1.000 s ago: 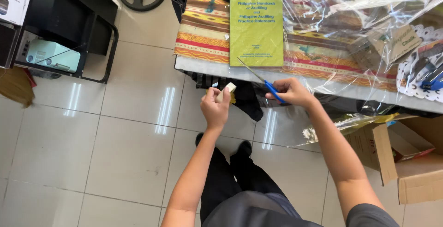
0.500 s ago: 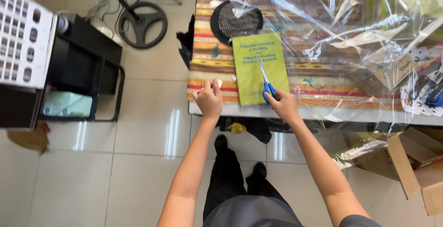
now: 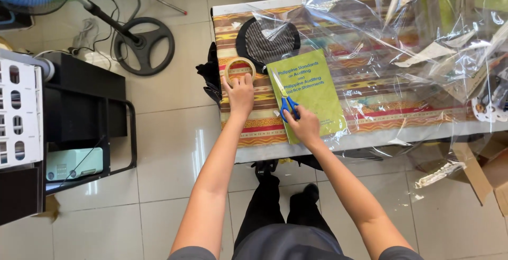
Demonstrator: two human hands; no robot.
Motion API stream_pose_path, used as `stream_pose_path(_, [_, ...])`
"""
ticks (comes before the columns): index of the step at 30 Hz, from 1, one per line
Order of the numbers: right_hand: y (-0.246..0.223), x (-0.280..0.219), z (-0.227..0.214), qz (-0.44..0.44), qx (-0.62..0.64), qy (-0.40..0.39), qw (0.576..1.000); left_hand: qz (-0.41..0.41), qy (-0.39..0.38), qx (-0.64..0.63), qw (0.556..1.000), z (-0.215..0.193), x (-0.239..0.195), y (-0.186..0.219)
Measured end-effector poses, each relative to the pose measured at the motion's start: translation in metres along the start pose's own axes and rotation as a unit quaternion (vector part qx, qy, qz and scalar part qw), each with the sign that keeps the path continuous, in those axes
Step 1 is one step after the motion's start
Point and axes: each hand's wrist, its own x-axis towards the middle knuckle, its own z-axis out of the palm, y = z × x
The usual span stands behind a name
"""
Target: The person places a book inside a clear plastic sleeve, folds the edges, and secures them with tape. They then use scissors to trim the excess plastic from the sleeve around the book's edges.
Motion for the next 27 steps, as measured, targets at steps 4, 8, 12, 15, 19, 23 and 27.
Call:
stream_pose_path(4, [-0.028,0.009,0.008,-0.018,0.020,0.036,0.999,-0.025,0.042,-0.039,0.998,0.023,-0.006,-0.008])
stream_pose_path(8, [-0.059,0.039,0.027,-0.042,0.093,0.086,0.991,-0.033,0.017,-0.145,0.989,-0.011,0.005,-0.020])
stream_pose_path(12, [-0.088,0.078,0.054,-0.076,0.109,0.107,0.985,-0.041,-0.015,-0.237,0.971,-0.025,0.001,-0.027])
stream_pose_path(15, [-0.078,0.106,0.099,-0.055,0.035,0.088,0.994,-0.047,0.053,-0.167,0.983,0.015,-0.016,-0.035])
stream_pose_path(19, [-0.061,0.121,0.135,-0.029,-0.012,0.046,0.998,-0.071,0.019,-0.211,0.975,0.032,-0.016,-0.042])
stream_pose_path(23, [-0.073,0.115,0.109,-0.015,-0.036,0.016,0.999,-0.067,-0.011,-0.201,0.977,0.026,-0.011,-0.043])
stream_pose_path(27, [-0.073,0.106,0.066,-0.057,0.027,0.063,0.996,-0.052,0.085,-0.156,0.983,0.011,-0.010,-0.035])
